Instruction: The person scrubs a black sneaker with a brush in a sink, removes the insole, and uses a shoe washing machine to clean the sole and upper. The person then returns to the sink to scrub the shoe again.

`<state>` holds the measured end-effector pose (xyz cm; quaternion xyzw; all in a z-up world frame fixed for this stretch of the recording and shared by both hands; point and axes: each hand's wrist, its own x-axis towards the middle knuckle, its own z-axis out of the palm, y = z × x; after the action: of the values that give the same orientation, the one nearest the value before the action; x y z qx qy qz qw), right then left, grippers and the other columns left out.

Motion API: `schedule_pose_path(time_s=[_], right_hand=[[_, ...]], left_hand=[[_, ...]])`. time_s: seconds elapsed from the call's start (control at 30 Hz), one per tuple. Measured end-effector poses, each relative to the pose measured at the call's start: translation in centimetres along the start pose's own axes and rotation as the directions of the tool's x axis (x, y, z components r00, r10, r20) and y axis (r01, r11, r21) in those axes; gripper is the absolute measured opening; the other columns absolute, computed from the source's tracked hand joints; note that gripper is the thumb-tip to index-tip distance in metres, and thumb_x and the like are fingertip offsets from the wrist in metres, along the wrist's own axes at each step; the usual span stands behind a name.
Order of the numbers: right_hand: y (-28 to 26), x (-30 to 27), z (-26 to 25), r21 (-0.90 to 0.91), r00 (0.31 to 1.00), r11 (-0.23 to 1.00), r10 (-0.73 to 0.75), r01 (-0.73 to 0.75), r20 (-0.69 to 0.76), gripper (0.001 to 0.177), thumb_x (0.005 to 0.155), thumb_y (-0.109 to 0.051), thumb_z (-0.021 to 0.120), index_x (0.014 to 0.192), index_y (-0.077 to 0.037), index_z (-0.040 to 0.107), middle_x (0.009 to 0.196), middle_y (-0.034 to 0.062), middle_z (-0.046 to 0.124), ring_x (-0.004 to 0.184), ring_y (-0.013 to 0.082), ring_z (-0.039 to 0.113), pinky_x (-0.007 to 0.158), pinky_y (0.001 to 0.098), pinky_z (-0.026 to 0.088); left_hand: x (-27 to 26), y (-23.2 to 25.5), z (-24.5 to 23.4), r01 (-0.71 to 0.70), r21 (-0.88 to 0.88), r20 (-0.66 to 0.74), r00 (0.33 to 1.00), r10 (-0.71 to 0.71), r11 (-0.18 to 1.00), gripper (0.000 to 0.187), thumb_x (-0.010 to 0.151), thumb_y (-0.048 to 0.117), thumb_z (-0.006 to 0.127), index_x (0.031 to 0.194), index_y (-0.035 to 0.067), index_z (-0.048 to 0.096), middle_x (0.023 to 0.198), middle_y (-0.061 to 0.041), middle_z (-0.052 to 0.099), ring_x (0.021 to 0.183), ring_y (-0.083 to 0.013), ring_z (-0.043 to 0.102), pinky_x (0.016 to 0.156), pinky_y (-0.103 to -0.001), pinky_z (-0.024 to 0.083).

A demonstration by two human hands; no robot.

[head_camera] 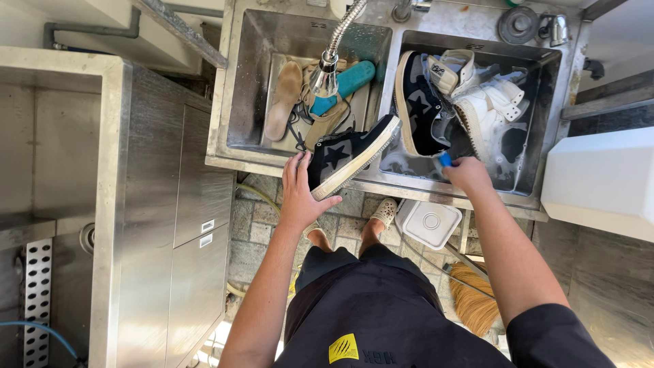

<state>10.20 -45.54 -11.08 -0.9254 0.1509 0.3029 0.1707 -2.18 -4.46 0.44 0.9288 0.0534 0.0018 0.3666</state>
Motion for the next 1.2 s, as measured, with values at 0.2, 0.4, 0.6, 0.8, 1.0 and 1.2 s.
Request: schedule_pose_path(time_s=[0.2, 0.4, 0.6, 0.8, 1.0, 1.2], right_hand=[[-2.1, -7.0, -4.3, 0.138, 1.000, 0.990, -0.003, 0.008, -0.031, 0.047, 0.099, -0.045, 0.065, 0.109, -0.002, 0.080, 0.085, 0.0186, 0.078, 0.081, 0.0289, 0.074, 0.084, 0.0387, 0.056], [-8.9, -14.5, -7.1, 0.323, 0.900, 0.859, -0.297, 0.398, -0.320, 0.051, 0.093, -0.036, 0.075, 0.138, -0.012, 0.068, 0.072, 0.0115, 0.061, 0.062, 0.0214, 0.054, 0.058, 0.0356, 0.047], [-14.5, -16.1, -6.0, -0.356, 0.446, 0.650, -0.738, 0.671, -0.506, 0.046, 0.093, -0.032, 0.077, 0.137, -0.021, 0.070, 0.102, 0.0041, 0.064, 0.098, 0.0269, 0.058, 0.088, 0.0420, 0.044], [-18.1, -17.2, -1.3, -0.510, 0.422, 0.597, -0.801, 0.619, -0.425, 0.037, 0.087, -0.031, 0.072, 0.124, -0.026, 0.073, 0.089, 0.0091, 0.058, 0.099, 0.0350, 0.051, 0.089, 0.0524, 0.041], [-16.1, -13.6, -3.9, -0.603, 0.443, 0.593, -0.803, 0.534, -0.398, 0.033, 0.101, -0.029, 0.070, 0.134, -0.034, 0.073, 0.096, 0.0082, 0.058, 0.104, 0.0340, 0.050, 0.093, 0.0518, 0.040], [-18.8, -16.7, -1.1, -0.511, 0.371, 0.516, -0.855, 0.688, -0.363, 0.038, 0.099, -0.041, 0.069, 0.133, -0.024, 0.072, 0.092, 0.0104, 0.056, 0.101, 0.0333, 0.050, 0.101, 0.0530, 0.040]], left_hand=[[-0.2, -0.9, 0.1, 0.000, -0.012, 0.020, 1.000, 0.000, 1.000, 0.117, 0.056, 0.042, 0.097, 0.151, 0.006, 0.041, 0.156, -0.018, 0.038, 0.150, -0.0400, 0.027, 0.122, -0.051, 0.028], [-0.2, -1.7, 0.2, -0.009, -0.001, 0.023, 1.000, 0.009, 1.000, 0.109, 0.056, 0.039, 0.097, 0.146, 0.006, 0.047, 0.150, -0.017, 0.044, 0.146, -0.0409, 0.031, 0.119, -0.051, 0.030], [0.0, -1.7, 0.6, -0.049, 0.090, -0.032, 0.998, 0.052, 0.995, 0.098, 0.052, 0.039, 0.098, 0.133, 0.004, 0.056, 0.129, -0.017, 0.054, 0.135, -0.0410, 0.041, 0.114, -0.051, 0.036], [0.1, -1.9, 0.9, -0.094, 0.077, -0.069, 0.993, 0.099, 0.993, 0.096, 0.054, 0.036, 0.097, 0.133, 0.002, 0.055, 0.122, -0.016, 0.055, 0.130, -0.0404, 0.044, 0.111, -0.050, 0.040], [-0.1, -2.0, 0.8, -0.082, 0.067, -0.050, 0.995, 0.085, 0.994, 0.098, 0.052, 0.036, 0.097, 0.135, 0.005, 0.054, 0.123, -0.016, 0.054, 0.129, -0.0403, 0.044, 0.107, -0.050, 0.042], [0.1, -2.1, 0.8, -0.082, 0.032, -0.049, 0.995, 0.083, 0.996, 0.100, 0.051, 0.034, 0.097, 0.135, 0.004, 0.053, 0.122, -0.017, 0.053, 0.126, -0.0399, 0.045, 0.107, -0.049, 0.042]])
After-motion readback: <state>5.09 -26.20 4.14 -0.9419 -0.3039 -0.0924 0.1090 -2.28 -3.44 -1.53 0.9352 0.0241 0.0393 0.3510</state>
